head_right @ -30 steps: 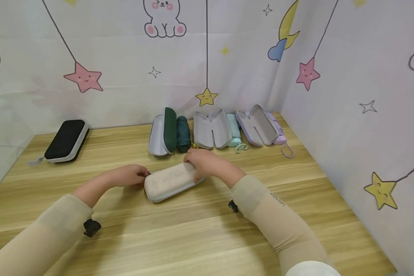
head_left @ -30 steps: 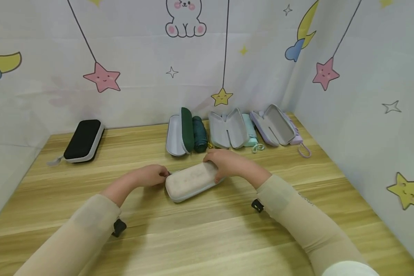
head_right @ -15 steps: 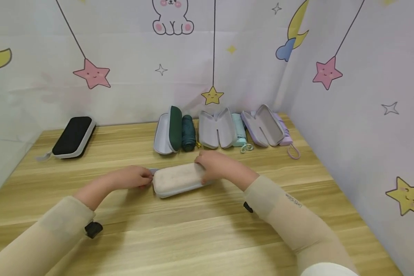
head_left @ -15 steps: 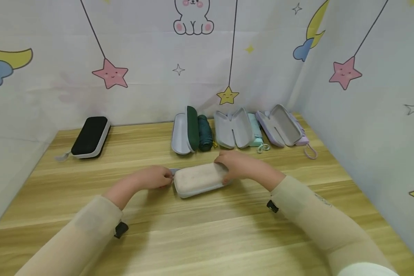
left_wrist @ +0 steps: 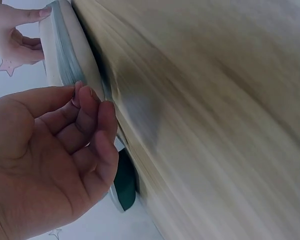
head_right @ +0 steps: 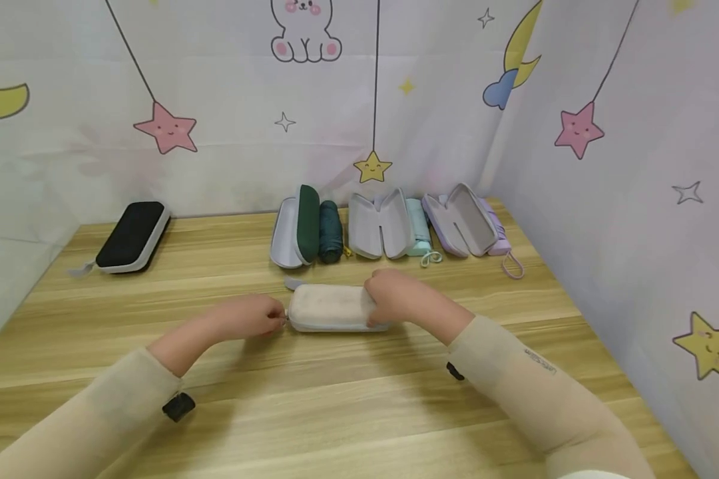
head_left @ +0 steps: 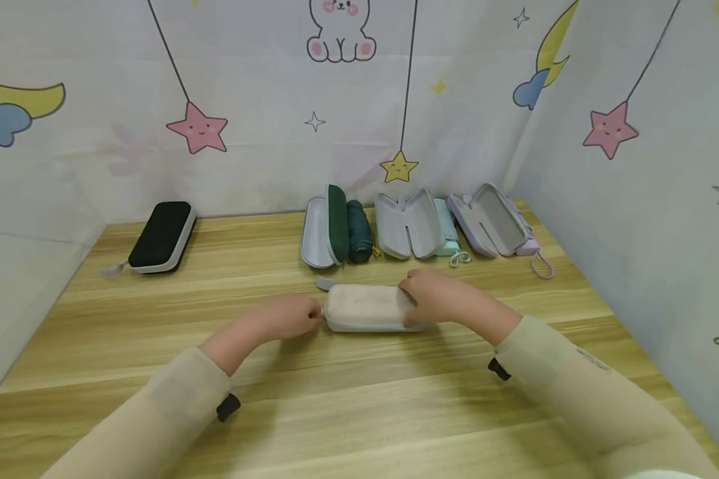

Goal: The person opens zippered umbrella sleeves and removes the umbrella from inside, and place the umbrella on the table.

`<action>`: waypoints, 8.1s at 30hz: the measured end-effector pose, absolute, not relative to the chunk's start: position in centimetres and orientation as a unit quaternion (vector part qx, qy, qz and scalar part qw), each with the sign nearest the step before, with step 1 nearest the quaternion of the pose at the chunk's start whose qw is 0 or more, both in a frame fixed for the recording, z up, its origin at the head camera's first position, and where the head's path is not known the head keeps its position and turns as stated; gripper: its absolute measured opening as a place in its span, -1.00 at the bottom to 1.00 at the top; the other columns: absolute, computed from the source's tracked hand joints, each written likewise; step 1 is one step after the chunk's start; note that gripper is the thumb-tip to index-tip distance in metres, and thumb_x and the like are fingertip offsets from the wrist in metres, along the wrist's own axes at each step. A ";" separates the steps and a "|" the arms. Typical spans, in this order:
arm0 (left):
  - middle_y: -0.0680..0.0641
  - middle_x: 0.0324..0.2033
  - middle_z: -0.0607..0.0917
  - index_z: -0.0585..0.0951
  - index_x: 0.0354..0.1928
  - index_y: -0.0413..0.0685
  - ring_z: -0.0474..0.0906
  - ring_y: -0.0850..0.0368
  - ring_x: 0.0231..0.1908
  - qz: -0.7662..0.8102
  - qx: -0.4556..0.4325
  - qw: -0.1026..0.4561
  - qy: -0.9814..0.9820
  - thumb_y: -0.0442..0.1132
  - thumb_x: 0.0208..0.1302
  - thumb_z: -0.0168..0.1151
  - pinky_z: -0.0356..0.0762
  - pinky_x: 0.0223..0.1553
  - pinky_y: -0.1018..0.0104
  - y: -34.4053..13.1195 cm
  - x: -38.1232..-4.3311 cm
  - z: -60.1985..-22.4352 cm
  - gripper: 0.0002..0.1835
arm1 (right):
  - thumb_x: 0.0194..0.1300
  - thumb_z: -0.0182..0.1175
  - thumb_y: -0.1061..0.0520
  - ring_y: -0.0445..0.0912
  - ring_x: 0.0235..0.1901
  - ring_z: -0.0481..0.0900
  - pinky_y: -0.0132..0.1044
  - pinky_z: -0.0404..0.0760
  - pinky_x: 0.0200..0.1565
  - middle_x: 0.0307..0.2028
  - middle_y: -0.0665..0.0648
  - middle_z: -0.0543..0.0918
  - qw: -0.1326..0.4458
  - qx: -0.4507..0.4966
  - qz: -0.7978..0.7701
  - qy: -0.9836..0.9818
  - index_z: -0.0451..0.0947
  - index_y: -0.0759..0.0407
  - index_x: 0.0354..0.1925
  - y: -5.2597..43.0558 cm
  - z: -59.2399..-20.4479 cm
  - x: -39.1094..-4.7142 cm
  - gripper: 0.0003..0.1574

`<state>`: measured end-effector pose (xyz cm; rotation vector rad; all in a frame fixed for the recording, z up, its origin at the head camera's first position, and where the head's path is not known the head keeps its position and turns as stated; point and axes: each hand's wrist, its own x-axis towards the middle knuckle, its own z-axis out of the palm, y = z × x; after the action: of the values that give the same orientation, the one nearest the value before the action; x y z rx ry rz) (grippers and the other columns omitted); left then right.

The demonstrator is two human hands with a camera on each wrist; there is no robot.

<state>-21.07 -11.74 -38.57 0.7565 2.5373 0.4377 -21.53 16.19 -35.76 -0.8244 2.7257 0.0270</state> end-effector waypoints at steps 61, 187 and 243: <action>0.03 -0.59 0.45 0.47 -0.45 -0.04 0.34 0.14 -0.56 0.075 0.295 0.100 0.947 -0.25 0.44 0.10 0.40 -0.48 0.18 -6.7 -19.7 -39.4 -0.77 | -0.16 0.61 -0.10 0.10 0.26 0.35 0.03 0.29 0.25 0.44 0.09 0.19 0.167 -0.391 0.101 0.899 0.22 -0.10 0.46 14.9 -34.8 -19.5 0.26; -0.28 -0.20 0.56 0.25 0.31 -0.29 0.55 0.11 -0.59 0.418 0.057 0.229 0.877 -0.52 0.03 0.17 0.58 -0.56 0.33 -6.5 -24.1 -40.5 -0.29 | 0.15 0.29 0.36 -0.10 -0.51 0.65 -0.29 0.59 -0.53 -0.53 0.07 0.64 -0.105 -0.457 -0.016 0.883 0.50 0.19 -0.36 11.6 -39.2 -12.9 -0.84; -0.11 -0.60 0.58 0.21 0.26 -0.18 0.47 0.13 -0.65 0.355 0.117 0.252 0.893 -0.52 0.08 0.11 0.38 -0.61 0.39 -8.1 -23.7 -40.6 -0.35 | 0.20 0.30 0.33 -0.03 -0.44 0.67 -0.19 0.61 -0.34 -0.48 0.09 0.69 -0.054 -0.359 -0.077 0.929 0.63 0.22 -0.44 15.6 -39.5 -23.9 -0.91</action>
<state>-23.73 -8.08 -40.59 0.3168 2.4274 0.9663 -23.87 15.56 -39.47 -1.1687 3.0217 -0.2500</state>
